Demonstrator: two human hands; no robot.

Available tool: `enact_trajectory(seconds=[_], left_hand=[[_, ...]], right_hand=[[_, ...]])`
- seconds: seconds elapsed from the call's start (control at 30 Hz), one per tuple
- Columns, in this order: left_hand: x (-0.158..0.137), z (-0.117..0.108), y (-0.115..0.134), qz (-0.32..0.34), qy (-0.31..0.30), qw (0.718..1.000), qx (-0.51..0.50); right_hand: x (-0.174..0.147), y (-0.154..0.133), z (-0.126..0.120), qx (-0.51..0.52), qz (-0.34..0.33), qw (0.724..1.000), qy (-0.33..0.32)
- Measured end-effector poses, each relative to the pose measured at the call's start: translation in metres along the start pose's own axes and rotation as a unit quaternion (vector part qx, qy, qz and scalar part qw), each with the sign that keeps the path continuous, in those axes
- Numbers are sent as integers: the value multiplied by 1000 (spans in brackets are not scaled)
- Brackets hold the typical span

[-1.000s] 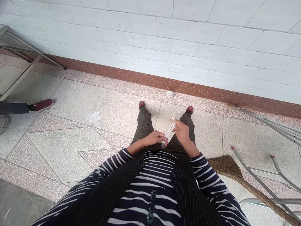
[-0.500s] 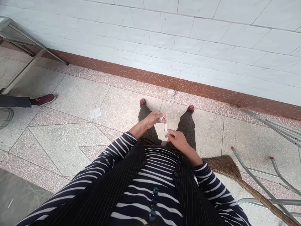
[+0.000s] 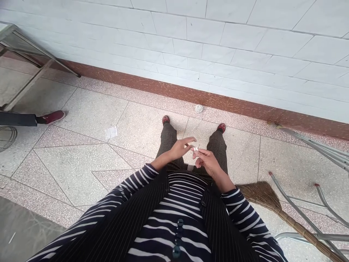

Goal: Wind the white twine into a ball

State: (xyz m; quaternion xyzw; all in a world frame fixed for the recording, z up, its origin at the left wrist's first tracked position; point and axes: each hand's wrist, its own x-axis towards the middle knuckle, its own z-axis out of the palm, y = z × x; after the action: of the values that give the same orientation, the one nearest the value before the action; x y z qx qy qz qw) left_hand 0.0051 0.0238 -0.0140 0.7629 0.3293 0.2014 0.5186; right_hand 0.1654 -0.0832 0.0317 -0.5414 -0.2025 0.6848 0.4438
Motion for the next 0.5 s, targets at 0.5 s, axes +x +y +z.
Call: enact_trajectory(seconds=[0.5], left_hand=[[-42,13,0,-121,-212,960,-138]], right_hand=[[32,3,-23,-309,-170,929,111]])
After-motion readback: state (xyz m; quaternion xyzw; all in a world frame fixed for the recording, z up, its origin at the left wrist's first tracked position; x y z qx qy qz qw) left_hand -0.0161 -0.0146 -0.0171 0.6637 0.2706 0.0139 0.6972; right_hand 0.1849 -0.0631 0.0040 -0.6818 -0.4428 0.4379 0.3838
